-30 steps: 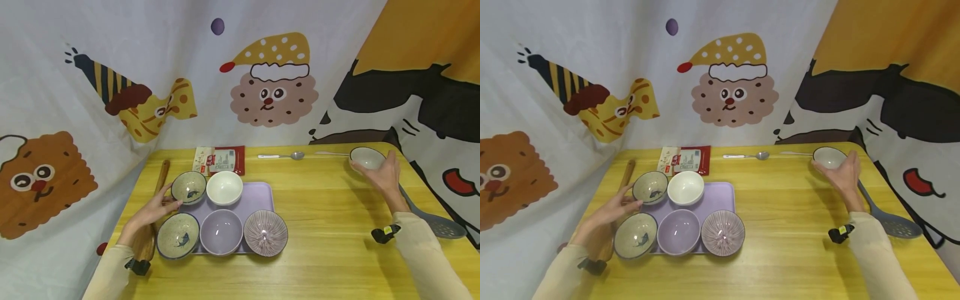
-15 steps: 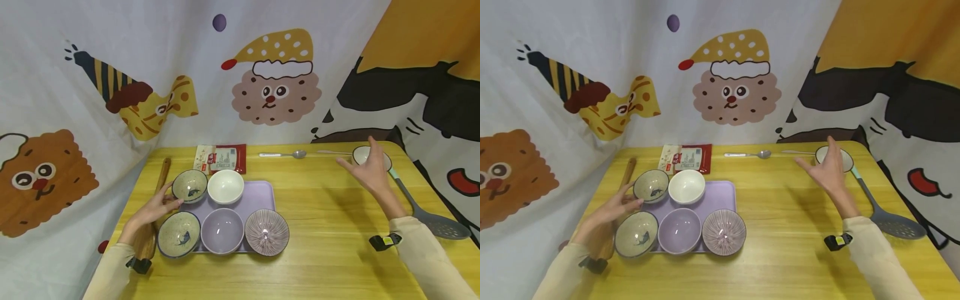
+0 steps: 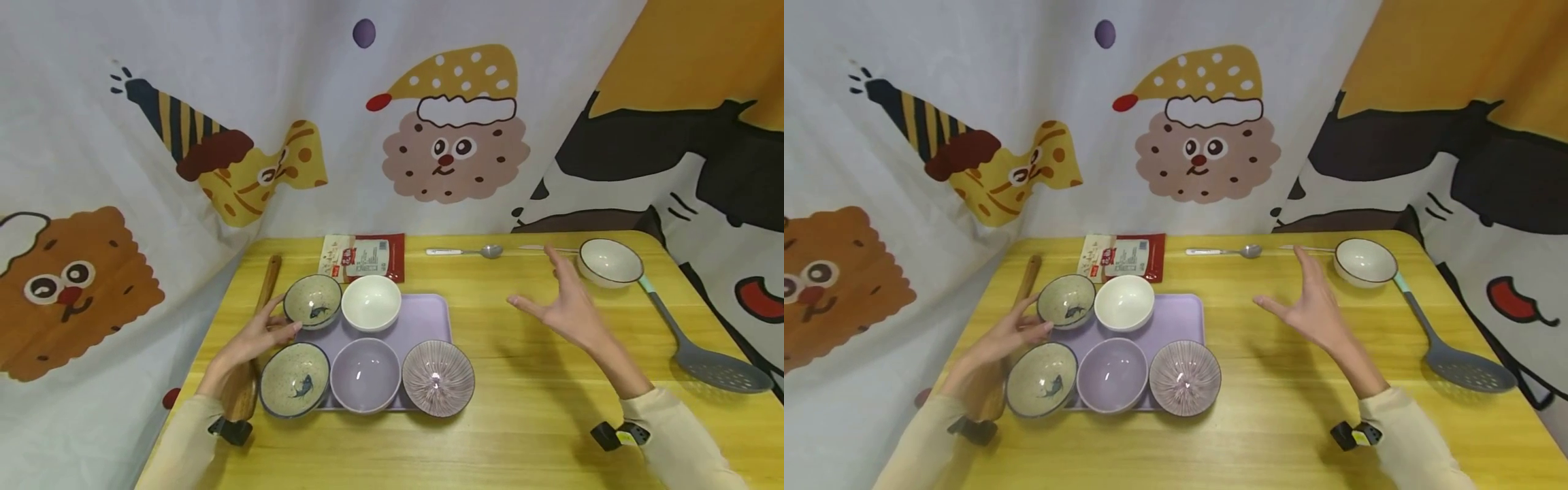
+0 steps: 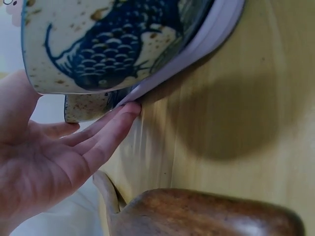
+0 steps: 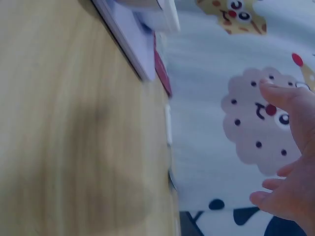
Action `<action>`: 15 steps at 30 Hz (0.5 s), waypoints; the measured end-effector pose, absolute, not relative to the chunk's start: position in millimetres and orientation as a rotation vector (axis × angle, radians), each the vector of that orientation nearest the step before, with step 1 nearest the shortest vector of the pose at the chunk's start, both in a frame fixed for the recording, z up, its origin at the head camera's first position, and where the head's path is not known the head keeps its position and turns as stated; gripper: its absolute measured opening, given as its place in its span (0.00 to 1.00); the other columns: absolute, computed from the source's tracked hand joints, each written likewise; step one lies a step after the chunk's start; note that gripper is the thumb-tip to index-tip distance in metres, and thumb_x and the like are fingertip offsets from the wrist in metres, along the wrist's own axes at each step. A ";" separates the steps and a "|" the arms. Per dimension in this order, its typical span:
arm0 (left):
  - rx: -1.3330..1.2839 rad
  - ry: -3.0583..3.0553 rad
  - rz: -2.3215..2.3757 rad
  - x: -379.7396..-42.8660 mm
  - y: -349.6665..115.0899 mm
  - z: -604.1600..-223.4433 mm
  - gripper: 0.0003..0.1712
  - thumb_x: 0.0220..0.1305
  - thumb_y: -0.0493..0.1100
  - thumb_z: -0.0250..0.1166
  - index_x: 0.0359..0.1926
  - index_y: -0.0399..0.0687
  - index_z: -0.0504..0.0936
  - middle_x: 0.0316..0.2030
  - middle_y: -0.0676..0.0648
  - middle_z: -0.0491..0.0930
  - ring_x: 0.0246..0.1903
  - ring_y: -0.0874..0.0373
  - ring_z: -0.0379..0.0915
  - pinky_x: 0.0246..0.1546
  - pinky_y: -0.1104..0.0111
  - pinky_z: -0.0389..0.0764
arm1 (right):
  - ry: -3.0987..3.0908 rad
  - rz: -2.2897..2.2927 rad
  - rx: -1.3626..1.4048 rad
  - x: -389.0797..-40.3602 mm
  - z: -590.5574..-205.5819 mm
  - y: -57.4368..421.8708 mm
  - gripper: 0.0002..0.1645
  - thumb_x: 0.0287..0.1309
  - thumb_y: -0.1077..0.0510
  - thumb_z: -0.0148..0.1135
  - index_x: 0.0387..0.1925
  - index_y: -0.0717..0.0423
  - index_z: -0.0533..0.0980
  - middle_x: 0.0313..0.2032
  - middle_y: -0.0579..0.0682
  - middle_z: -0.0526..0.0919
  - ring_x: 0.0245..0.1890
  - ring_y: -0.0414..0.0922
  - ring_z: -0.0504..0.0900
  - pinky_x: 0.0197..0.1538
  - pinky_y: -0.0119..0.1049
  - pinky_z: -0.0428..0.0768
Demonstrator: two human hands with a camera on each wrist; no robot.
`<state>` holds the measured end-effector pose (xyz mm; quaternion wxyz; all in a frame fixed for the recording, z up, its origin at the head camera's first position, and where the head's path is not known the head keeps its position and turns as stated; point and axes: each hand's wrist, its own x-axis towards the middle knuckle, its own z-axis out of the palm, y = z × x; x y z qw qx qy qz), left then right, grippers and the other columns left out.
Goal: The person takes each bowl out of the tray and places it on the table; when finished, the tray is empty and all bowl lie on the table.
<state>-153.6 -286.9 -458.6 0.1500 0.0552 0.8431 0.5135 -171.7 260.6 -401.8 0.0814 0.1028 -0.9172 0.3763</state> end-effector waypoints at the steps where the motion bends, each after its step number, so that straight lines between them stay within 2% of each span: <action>1: 0.166 2.417 1.484 -154.3 -287.0 -459.1 0.52 0.71 0.41 0.63 0.79 0.34 0.36 0.53 0.22 0.77 0.48 0.38 0.83 0.50 0.54 0.86 | -2.745 1.122 0.326 -169.5 -403.9 257.6 0.70 0.50 0.45 0.78 0.81 0.58 0.43 0.76 0.70 0.52 0.70 0.73 0.59 0.63 0.75 0.63; 8: 0.196 2.443 1.447 -154.9 -285.5 -460.4 0.51 0.70 0.42 0.64 0.79 0.34 0.40 0.53 0.23 0.77 0.46 0.41 0.84 0.46 0.57 0.87 | -2.815 1.144 0.512 -149.2 -419.4 235.8 0.67 0.50 0.45 0.78 0.79 0.62 0.47 0.76 0.70 0.54 0.68 0.73 0.63 0.64 0.73 0.66; 12: 0.197 2.479 1.397 -156.1 -285.6 -461.4 0.51 0.69 0.45 0.65 0.80 0.36 0.44 0.54 0.24 0.77 0.43 0.46 0.84 0.43 0.62 0.87 | -2.804 1.126 0.718 -133.1 -428.1 220.9 0.69 0.45 0.46 0.81 0.78 0.64 0.50 0.75 0.68 0.58 0.70 0.70 0.64 0.65 0.70 0.68; 15: 0.208 2.494 1.369 -156.4 -285.2 -460.1 0.51 0.68 0.45 0.66 0.80 0.37 0.45 0.54 0.24 0.76 0.42 0.47 0.84 0.41 0.63 0.85 | -2.818 1.103 0.819 -122.8 -434.7 210.9 0.72 0.41 0.43 0.83 0.78 0.62 0.51 0.75 0.67 0.58 0.72 0.68 0.62 0.66 0.69 0.66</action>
